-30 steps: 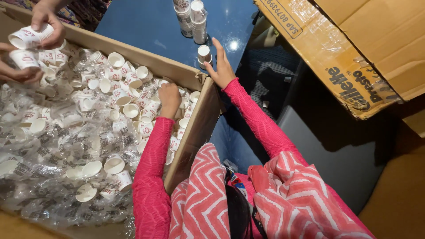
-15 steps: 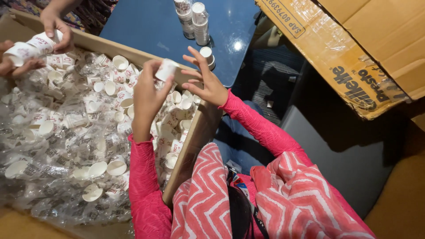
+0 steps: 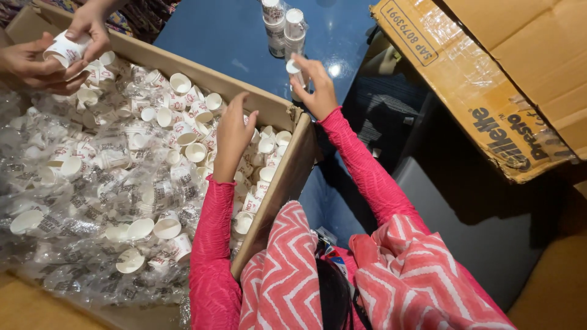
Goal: Sorting and stacking small paper cups from a large cardboard box.
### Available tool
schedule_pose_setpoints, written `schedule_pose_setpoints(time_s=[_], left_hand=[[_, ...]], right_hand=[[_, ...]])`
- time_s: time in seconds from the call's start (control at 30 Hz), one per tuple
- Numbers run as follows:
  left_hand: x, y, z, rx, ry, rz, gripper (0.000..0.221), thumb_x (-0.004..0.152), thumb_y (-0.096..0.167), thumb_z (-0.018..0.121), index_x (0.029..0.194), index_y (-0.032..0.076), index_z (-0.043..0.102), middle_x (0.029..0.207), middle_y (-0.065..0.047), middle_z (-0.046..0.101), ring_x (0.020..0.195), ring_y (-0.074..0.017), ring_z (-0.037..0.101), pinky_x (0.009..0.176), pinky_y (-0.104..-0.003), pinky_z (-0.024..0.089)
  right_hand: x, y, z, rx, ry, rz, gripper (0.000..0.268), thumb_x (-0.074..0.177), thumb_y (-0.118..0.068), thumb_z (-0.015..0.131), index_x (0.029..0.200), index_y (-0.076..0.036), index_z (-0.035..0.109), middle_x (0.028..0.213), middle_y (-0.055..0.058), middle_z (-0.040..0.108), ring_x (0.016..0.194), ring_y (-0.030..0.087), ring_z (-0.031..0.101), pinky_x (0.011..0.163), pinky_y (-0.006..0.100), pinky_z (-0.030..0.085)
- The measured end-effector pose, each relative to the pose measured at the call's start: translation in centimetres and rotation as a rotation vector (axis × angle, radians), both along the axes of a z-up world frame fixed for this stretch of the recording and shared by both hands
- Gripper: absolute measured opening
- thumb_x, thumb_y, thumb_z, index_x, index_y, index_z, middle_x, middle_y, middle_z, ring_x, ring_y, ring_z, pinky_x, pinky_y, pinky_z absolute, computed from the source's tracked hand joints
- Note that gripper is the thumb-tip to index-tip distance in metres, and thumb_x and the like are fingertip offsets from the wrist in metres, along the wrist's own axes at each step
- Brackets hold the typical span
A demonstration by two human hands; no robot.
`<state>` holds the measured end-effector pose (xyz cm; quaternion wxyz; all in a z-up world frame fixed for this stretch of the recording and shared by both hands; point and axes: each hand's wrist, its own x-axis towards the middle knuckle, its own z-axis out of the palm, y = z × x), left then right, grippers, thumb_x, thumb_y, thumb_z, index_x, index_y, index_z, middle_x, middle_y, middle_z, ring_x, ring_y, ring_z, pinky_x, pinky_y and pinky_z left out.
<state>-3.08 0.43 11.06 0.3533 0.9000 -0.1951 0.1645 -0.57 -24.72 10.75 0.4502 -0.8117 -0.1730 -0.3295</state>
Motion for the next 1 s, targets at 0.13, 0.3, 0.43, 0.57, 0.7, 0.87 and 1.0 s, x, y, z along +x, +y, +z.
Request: schedule_pose_setpoints(time_s=[0.13,0.3,0.43,0.57,0.7,0.87,1.0], left_hand=[[1.3,1.7,-4.2,0.344,0.284,0.025,0.047,0.090,0.032,0.076,0.127,0.005,0.064,0.117,-0.022,0.070,0.108,-0.0418,0.066,0.091,-0.051,0.051],[2.8,2.2,-6.0,0.357,0.384,0.075,0.046,0.089,0.032,0.076,0.125,0.006,0.065,0.113,-0.023,0.070,0.103,-0.0432,0.067,0.087,-0.053,0.051],[5.7,1.1,-9.3,0.330,0.230,0.209,0.050,0.084,0.028,0.079,0.121,0.000,0.061,0.113,-0.023,0.069,0.105,-0.0445,0.064,0.084,-0.054,0.052],[7.9,-0.5,-14.8,0.383,0.186,0.279,0.055,0.080,0.029,0.083,0.116,-0.003,0.057,0.113,-0.023,0.068,0.110,-0.0435,0.060,0.087,-0.054,0.050],[8.5,-0.8,-17.8,0.476,0.146,0.333,0.050,0.080,0.029,0.083,0.112,-0.002,0.059,0.112,-0.020,0.069,0.114,-0.0400,0.058,0.094,-0.052,0.047],[7.7,0.4,-14.4,0.470,0.163,0.318,0.044,0.079,0.029,0.082,0.109,0.001,0.065,0.113,-0.019,0.071,0.112,-0.0383,0.062,0.092,-0.050,0.049],[6.3,2.2,-8.5,0.313,0.403,0.264,0.047,0.081,0.039,0.080,0.113,0.006,0.070,0.106,-0.019,0.073,0.101,-0.0384,0.068,0.083,-0.048,0.053]], right_hand=[[0.2,-0.1,-2.2,-0.035,0.062,0.024,0.054,0.092,-0.011,0.077,0.141,-0.011,0.055,0.129,0.015,0.059,0.117,0.035,0.066,0.099,0.040,0.053],[0.9,-0.3,-2.0,-0.015,0.044,0.006,0.051,0.092,-0.007,0.075,0.139,-0.011,0.057,0.128,0.015,0.057,0.119,0.034,0.064,0.101,0.040,0.054],[1.5,-0.3,-1.9,-0.026,0.029,0.003,0.050,0.092,-0.008,0.076,0.139,-0.012,0.057,0.129,0.014,0.059,0.120,0.034,0.065,0.102,0.039,0.054],[1.8,-0.4,-2.2,-0.030,0.039,0.006,0.051,0.093,-0.008,0.075,0.140,-0.011,0.056,0.129,0.014,0.058,0.121,0.034,0.064,0.102,0.039,0.054],[1.9,-0.5,-2.7,-0.010,0.047,0.013,0.052,0.093,-0.009,0.075,0.140,-0.011,0.054,0.129,0.014,0.056,0.120,0.033,0.064,0.101,0.040,0.054],[2.2,-0.2,-2.4,-0.033,0.033,-0.007,0.052,0.091,-0.009,0.075,0.138,-0.011,0.054,0.125,0.013,0.055,0.116,0.033,0.065,0.099,0.039,0.054],[2.2,0.1,-2.3,0.006,0.040,0.011,0.050,0.090,-0.008,0.076,0.136,-0.012,0.055,0.124,0.013,0.053,0.112,0.032,0.065,0.096,0.039,0.055]])
